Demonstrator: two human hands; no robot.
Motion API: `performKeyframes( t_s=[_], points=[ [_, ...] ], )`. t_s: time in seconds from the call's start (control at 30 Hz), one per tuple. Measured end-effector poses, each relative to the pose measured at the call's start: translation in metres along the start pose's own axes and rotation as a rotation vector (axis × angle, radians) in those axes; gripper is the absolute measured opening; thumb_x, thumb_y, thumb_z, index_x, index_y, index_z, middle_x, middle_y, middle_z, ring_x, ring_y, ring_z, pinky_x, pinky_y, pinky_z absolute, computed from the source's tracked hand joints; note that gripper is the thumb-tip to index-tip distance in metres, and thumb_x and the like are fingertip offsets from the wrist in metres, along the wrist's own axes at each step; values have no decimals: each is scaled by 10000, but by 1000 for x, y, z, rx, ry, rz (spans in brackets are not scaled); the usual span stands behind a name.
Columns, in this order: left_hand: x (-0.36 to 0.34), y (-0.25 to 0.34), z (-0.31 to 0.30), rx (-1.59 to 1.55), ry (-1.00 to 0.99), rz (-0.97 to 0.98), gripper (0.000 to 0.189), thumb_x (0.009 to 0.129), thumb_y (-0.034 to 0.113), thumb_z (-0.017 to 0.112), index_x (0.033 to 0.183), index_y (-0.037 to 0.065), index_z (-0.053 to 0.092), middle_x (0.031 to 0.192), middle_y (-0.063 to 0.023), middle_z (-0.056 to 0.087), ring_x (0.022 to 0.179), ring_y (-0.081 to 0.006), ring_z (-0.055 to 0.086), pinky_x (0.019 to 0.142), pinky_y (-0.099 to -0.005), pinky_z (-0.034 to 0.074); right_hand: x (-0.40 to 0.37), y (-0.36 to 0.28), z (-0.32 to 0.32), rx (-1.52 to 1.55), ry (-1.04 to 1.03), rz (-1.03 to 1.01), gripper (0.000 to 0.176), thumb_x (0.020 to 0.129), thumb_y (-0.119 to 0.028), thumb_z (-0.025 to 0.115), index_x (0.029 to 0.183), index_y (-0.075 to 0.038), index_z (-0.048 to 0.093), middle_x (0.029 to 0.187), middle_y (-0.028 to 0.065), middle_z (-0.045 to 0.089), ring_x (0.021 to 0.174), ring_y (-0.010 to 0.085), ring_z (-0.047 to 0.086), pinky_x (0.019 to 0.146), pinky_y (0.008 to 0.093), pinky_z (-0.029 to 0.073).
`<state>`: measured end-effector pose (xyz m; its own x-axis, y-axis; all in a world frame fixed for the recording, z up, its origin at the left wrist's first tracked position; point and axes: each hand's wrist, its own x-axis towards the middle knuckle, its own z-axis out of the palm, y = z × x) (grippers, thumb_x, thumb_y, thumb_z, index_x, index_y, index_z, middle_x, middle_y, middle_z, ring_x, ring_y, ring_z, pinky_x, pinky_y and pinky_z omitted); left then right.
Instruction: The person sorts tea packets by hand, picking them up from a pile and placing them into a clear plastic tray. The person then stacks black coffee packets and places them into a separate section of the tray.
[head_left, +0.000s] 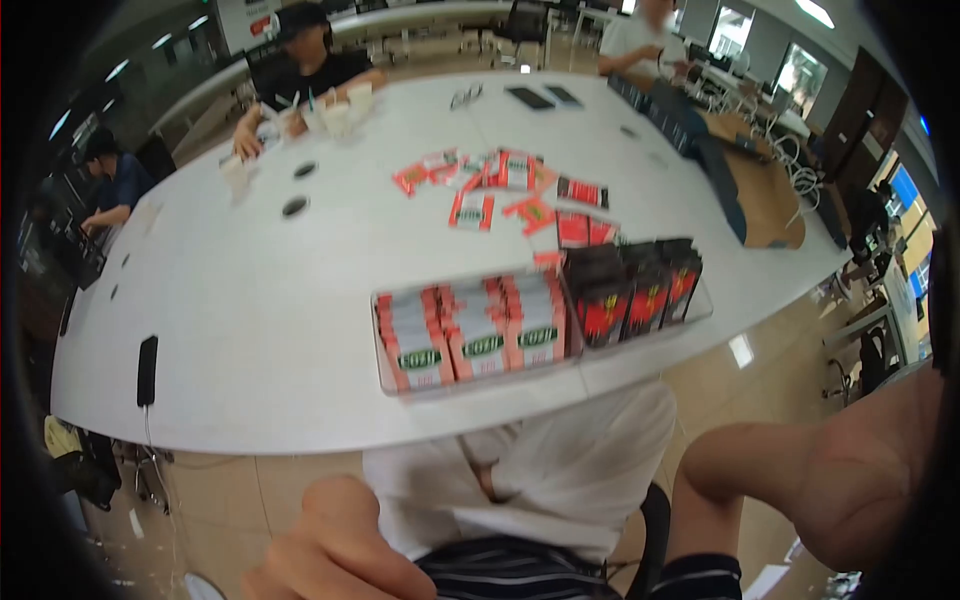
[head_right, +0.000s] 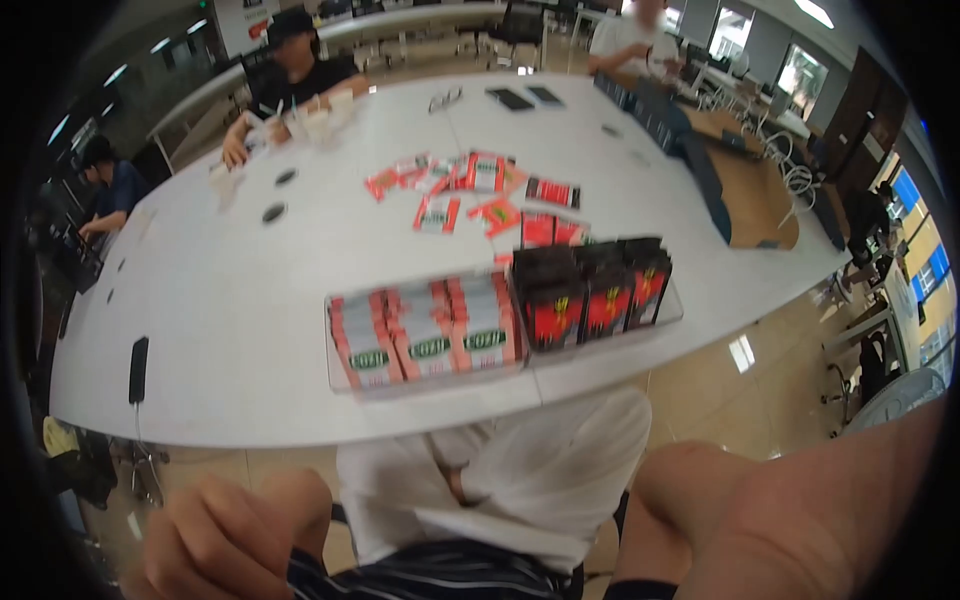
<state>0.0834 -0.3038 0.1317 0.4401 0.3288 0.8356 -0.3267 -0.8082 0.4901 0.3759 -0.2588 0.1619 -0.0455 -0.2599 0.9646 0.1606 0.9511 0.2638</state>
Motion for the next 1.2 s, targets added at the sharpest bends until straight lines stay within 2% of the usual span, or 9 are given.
performKeyframes(
  t_s=[0.2,0.23,0.47,0.53,0.73,0.87,0.97,1.03,1.2],
  points=[
    [-2,-4,12,103,180,88,97,789,43,609,845,91,547,722,-51,538,580,-205,567,469,-287,400,-2,4,2,-18,1,-9,185,865,-98,558,952,26,665,915,116,682,818,235,633,746,311,495],
    [-2,7,3,68,116,-48,39,856,126,595,889,110,581,818,-29,577,720,-200,586,553,-295,431,-2,4,2,-16,-3,-2,179,861,-90,562,950,27,664,912,118,682,816,235,633,744,310,496],
    [8,-9,27,176,746,346,130,923,248,557,955,135,612,982,29,596,921,-181,551,683,-314,446,2,2,4,-23,-10,2,148,832,-33,589,936,41,663,892,129,680,801,233,634,727,303,499],
    [-13,11,8,108,437,157,199,953,328,513,994,167,622,1117,96,573,1044,-144,486,777,-314,435,3,2,6,-25,-12,3,141,823,-17,596,932,44,663,886,132,680,796,232,634,723,301,500],
    [-25,8,7,-103,324,274,158,958,290,506,983,183,618,1124,88,575,998,-125,503,753,-290,444,6,2,12,-34,-20,-19,131,798,32,619,919,56,662,869,142,678,783,230,635,709,296,502],
    [-37,-8,10,30,407,567,165,940,294,541,988,154,615,1123,71,577,991,-120,508,750,-287,458,6,13,20,-81,-22,-19,133,781,64,635,911,63,661,857,149,678,775,229,636,699,292,504],
    [-58,-14,17,347,535,528,216,936,295,547,1094,165,617,1144,61,572,1022,-149,505,804,-309,467,-9,26,29,-222,-15,6,139,768,89,646,905,69,660,848,154,677,768,228,636,692,289,505],
    [-62,-42,20,314,805,711,244,911,175,444,685,114,511,801,-2,523,706,-131,479,593,-254,397,-24,42,36,-375,-70,70,145,759,105,654,901,73,660,843,157,676,764,227,636,688,287,506],
    [-117,-92,-12,1078,587,-37,221,855,171,521,962,-11,587,813,-128,574,715,-241,531,642,-357,440,-67,124,59,-449,-617,323,162,785,13,682,945,9,658,881,99,664,783,207,617,731,290,483]
  ],
)
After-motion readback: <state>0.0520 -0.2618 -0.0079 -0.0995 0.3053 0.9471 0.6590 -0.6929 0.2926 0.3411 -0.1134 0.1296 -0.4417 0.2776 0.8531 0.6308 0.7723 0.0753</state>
